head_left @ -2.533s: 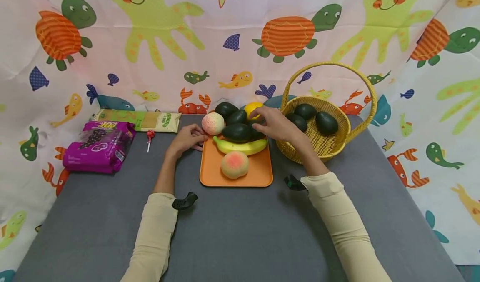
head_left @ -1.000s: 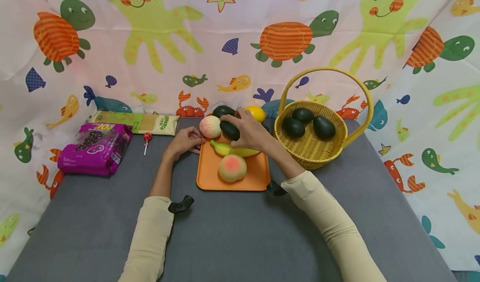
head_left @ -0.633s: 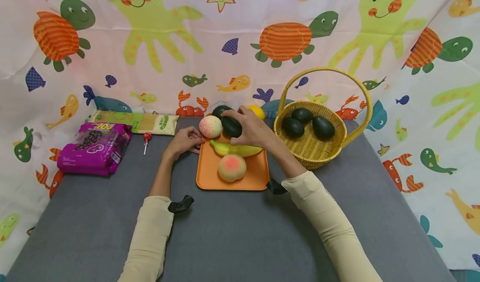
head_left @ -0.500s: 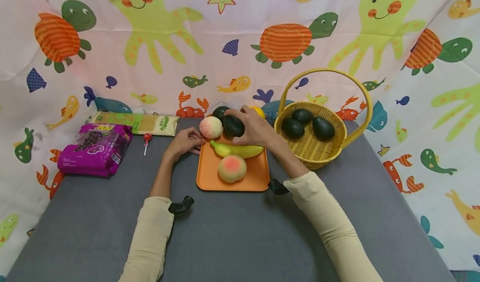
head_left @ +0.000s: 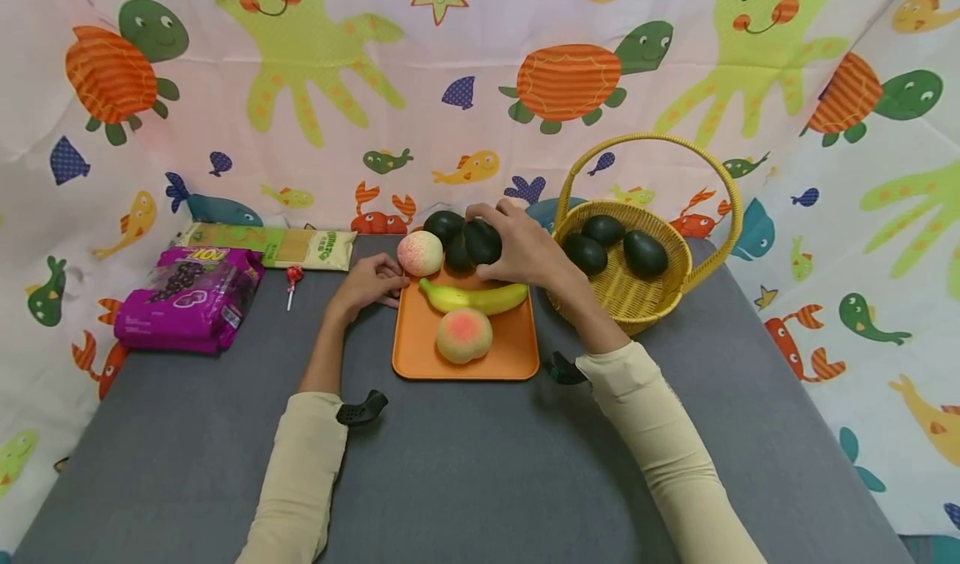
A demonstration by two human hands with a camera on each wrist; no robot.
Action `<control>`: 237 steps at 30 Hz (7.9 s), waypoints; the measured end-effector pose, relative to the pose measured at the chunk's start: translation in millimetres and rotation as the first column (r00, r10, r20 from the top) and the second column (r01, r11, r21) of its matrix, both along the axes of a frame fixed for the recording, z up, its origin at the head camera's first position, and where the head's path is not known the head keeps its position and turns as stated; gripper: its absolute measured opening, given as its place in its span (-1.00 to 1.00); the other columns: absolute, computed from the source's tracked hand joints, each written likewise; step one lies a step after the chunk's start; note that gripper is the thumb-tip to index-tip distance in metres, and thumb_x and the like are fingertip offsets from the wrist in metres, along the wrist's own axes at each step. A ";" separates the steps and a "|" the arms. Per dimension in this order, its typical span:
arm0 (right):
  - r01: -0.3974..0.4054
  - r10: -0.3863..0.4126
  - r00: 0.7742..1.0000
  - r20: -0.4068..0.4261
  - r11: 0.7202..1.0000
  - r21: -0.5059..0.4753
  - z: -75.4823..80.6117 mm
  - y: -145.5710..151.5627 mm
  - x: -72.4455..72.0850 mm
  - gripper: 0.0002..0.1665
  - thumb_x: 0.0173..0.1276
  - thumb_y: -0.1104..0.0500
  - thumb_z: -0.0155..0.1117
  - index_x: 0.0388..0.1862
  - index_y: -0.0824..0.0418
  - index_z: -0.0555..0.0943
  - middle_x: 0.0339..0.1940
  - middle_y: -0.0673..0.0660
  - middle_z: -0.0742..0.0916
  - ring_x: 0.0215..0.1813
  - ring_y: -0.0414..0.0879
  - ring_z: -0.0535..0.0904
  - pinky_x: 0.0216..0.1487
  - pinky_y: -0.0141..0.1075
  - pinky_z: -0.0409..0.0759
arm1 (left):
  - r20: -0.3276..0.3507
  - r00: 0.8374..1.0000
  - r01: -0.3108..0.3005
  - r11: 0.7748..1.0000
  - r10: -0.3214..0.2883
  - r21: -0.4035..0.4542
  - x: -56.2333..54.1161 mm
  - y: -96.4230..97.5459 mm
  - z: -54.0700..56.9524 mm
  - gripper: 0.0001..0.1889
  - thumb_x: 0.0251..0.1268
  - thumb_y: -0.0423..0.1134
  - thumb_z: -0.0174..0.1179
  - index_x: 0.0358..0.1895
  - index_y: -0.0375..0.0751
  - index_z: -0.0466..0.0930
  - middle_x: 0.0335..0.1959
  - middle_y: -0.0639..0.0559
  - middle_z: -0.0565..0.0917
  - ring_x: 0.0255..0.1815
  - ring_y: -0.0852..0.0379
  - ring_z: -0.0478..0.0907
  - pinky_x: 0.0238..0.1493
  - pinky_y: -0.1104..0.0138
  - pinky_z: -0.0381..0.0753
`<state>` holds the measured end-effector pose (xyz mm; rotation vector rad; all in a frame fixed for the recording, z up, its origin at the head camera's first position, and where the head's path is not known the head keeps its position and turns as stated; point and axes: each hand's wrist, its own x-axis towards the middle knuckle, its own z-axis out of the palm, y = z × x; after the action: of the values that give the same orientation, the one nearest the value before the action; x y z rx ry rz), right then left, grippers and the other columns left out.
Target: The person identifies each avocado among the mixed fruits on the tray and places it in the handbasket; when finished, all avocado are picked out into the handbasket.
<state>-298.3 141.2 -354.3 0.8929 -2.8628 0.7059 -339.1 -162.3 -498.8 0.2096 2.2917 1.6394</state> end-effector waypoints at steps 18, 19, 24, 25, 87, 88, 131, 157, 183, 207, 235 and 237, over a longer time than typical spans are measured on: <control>0.106 -0.118 0.987 -0.106 0.988 -0.108 23.4 66.7 1.8 -0.15 0.09 0.20 0.62 0.37 0.14 0.46 0.22 0.29 0.58 0.17 0.22 0.53 0.24 0.15 0.65 | 0.018 1.000 -0.010 1.000 0.010 0.004 -0.9 0.5 1.2 -0.66 0.46 -0.25 0.31 0.11 -0.40 0.49 -0.29 -0.08 0.66 -0.35 0.18 0.66 -0.32 0.34 0.85; 0.122 -0.135 0.984 -0.113 0.986 -0.113 24.7 72.2 2.0 -0.15 0.08 0.21 0.63 0.36 0.15 0.46 0.22 0.30 0.58 0.17 0.23 0.52 0.23 0.16 0.65 | 0.019 1.000 -0.012 1.000 0.011 0.004 -0.7 0.4 1.3 -0.66 0.46 -0.25 0.31 0.11 -0.39 0.49 -0.28 -0.08 0.65 -0.35 0.18 0.66 -0.32 0.34 0.85; 0.220 -0.231 0.963 -0.138 0.971 -0.089 34.5 102.2 2.9 -0.19 0.11 0.23 0.59 0.33 0.16 0.43 0.17 0.36 0.55 0.09 0.28 0.49 0.08 0.22 0.67 | 0.010 1.000 -0.007 1.000 0.006 0.014 -1.0 2.0 -0.6 -0.67 0.46 -0.26 0.31 0.11 -0.38 0.49 -0.29 -0.07 0.66 -0.34 0.18 0.66 -0.31 0.33 0.85; 0.241 -0.250 0.959 -0.135 0.967 -0.077 37.1 107.5 3.4 -0.19 0.12 0.23 0.57 0.34 0.16 0.43 0.17 0.37 0.55 0.08 0.29 0.49 0.07 0.23 0.66 | 0.007 1.000 -0.004 1.000 0.004 0.010 -0.9 2.1 -0.5 -0.66 0.47 -0.25 0.31 0.11 -0.39 0.49 -0.29 -0.06 0.66 -0.34 0.19 0.66 -0.31 0.33 0.85; 0.417 -0.470 0.867 0.164 0.866 0.276 -19.6 154.6 3.2 -0.13 0.49 0.01 0.38 0.60 0.25 0.21 0.47 0.70 0.22 0.44 0.70 0.20 0.28 0.55 0.40 | -0.004 1.000 -0.019 1.000 0.019 -0.004 2.2 -1.1 -2.7 -0.69 0.47 -0.24 0.30 0.09 -0.37 0.50 -0.28 -0.08 0.66 -0.34 0.18 0.65 -0.31 0.32 0.85; 0.410 -0.460 0.873 0.162 0.872 0.267 -16.9 151.5 5.6 -0.15 0.50 0.01 0.37 0.60 0.25 0.23 0.47 0.69 0.23 0.44 0.70 0.20 0.30 0.55 0.40 | -0.003 1.000 -0.022 1.000 0.022 -0.004 2.3 -0.9 -2.8 -0.70 0.46 -0.25 0.30 0.08 -0.36 0.51 -0.28 -0.08 0.65 -0.34 0.18 0.65 -0.31 0.32 0.85; 0.122 -0.144 0.989 0.045 0.938 0.323 9.8 25.9 2.5 -0.26 0.45 0.06 0.44 0.51 0.23 0.41 0.32 0.31 0.67 0.20 0.21 0.65 0.30 0.04 0.67 | 0.023 1.000 -0.005 1.000 0.005 -0.030 2.9 -1.2 2.7 -0.62 0.48 -0.24 0.30 0.16 -0.41 0.47 -0.19 -0.16 0.66 -0.32 0.20 0.65 -0.30 0.38 0.84; -0.074 -0.111 0.952 0.284 0.821 0.567 -11.3 0.4 -46.0 -0.20 0.34 0.48 0.32 0.49 -0.06 0.53 0.45 0.26 0.59 0.21 0.23 0.57 -0.06 -0.08 0.60 | -0.011 1.000 -0.013 0.999 0.012 -0.033 -0.2 -1.5 -0.7 -0.61 0.45 -0.22 0.34 0.14 -0.39 0.48 -0.10 -0.21 0.62 -0.31 0.15 0.66 -0.31 0.31 0.86; 0.028 -0.104 0.987 0.121 0.858 0.513 -30.9 9.7 -35.2 -0.18 0.31 0.28 0.51 0.49 -0.14 0.46 0.35 0.38 0.51 0.23 0.38 0.53 0.19 0.29 0.67 | 0.046 0.999 0.012 1.000 -0.011 -0.025 18.8 1.1 33.2 -0.62 0.46 -0.35 0.29 0.18 -0.50 0.45 -0.10 -0.31 0.65 -0.35 0.18 0.66 -0.31 0.33 0.85; 0.212 -0.215 0.976 -0.021 0.933 0.290 16.7 41.7 3.7 -0.07 0.22 0.11 0.57 0.53 -0.03 0.33 0.23 0.37 0.50 -0.04 0.25 0.64 -0.08 0.10 0.77 | 0.035 0.999 0.006 1.000 -0.006 -0.027 8.6 -0.2 20.3 -0.56 0.46 -0.27 0.32 0.22 -0.45 0.43 -0.03 -0.30 0.63 -0.32 0.19 0.67 -0.29 0.33 0.85; 0.253 -0.401 0.861 0.312 0.871 0.422 -9.6 95.7 -6.4 -0.45 0.49 0.03 0.38 0.25 0.37 0.52 0.15 0.38 0.67 0.06 0.21 0.64 0.10 0.07 0.68 | -0.004 1.000 -0.010 1.000 0.009 -0.025 0.2 -1.8 -1.5 -0.58 0.45 -0.21 0.34 0.17 -0.38 0.46 -0.09 -0.23 0.65 -0.31 0.18 0.68 -0.28 0.32 0.86; 0.256 -0.410 0.855 0.317 0.866 0.429 -11.7 96.8 -6.9 -0.48 0.50 0.03 0.37 0.22 0.37 0.55 0.11 0.36 0.68 -0.01 0.17 0.65 0.06 0.05 0.69 | 0.000 1.000 -0.009 1.000 0.009 -0.026 0.5 -1.6 -0.9 -0.58 0.45 -0.21 0.35 0.17 -0.38 0.46 -0.09 -0.22 0.65 -0.30 0.18 0.67 -0.28 0.32 0.86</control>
<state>-305.2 238.0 -366.0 0.2443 -3.4676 0.3329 -338.6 -163.9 -499.6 0.1936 2.3159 1.6126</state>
